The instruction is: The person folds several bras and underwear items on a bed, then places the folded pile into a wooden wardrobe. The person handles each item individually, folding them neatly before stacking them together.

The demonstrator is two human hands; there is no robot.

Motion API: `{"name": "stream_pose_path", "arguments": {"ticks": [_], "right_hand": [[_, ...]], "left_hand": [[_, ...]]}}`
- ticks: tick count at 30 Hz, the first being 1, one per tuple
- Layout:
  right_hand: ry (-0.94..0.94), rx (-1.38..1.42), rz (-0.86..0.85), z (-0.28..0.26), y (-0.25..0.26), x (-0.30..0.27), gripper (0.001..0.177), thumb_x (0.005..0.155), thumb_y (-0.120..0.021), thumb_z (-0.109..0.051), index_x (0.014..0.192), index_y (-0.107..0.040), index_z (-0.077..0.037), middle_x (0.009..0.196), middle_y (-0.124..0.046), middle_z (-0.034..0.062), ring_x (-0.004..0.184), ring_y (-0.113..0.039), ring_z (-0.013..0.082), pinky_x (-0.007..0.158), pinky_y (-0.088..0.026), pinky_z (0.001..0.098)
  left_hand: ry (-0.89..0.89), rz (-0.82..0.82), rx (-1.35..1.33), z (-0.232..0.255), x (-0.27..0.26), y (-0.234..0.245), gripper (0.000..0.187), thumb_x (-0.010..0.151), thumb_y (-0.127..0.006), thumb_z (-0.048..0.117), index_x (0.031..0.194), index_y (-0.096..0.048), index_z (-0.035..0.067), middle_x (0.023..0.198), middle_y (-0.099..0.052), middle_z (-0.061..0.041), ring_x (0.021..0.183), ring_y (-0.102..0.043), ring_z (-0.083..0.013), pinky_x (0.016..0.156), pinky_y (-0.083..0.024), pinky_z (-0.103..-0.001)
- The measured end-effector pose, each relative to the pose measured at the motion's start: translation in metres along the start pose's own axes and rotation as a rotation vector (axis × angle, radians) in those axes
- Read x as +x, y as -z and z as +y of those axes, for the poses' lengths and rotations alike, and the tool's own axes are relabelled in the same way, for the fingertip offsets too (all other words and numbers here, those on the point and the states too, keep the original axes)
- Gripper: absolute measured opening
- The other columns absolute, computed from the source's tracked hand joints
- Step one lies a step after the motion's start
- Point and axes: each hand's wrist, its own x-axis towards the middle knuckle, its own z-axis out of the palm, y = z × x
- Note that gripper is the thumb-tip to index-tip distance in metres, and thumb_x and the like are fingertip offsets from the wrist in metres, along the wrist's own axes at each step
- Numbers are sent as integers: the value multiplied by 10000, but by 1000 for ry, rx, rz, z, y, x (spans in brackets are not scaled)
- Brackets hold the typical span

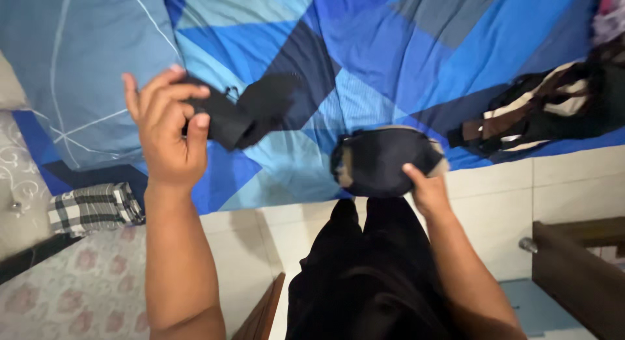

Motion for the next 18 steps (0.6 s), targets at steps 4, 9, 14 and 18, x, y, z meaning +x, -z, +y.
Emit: {"name": "stream_pose_path", "arguments": {"ticks": [4,9,14,18], "right_hand": [[218,25,40,-75,-13,-22,536,928,-670,50,1439,-509,28,1363,-629,123,1258,-629,230,1119,-501,367],[541,-274,-25,-135,-77,-44,526,936,-721,45,1420,-518,27,1336,-634,118,1245,-624,209,1116,-505,355],[642,-332,-117,-118,-167,-82,488,983,-680,3,1447,-531,21,1357,-627,105,1275,-589,185,1132,-465,322],[544,-192,-173,-120,-182,-101,481,985,-647,-34,1443,-505,2,1323,-627,75,1231,-601,162,1075,-486,301]], "left_hand": [[-135,-42,-110,31,-12,41,352,1115,-551,324,861,-539,80,1055,-691,-49,1149,-653,-289,1174,-339,-522],[-366,-92,-135,93,-20,37,271,1009,-635,316,905,-624,66,966,-670,-64,1028,-644,-304,969,-441,-470],[-241,50,-133,163,-24,-18,243,995,-671,312,908,-652,86,975,-643,-25,1002,-618,-263,913,-391,-468],[-196,195,-51,172,-32,-35,225,988,-698,319,912,-670,109,1005,-639,-11,1008,-607,-237,934,-387,-469]]}}
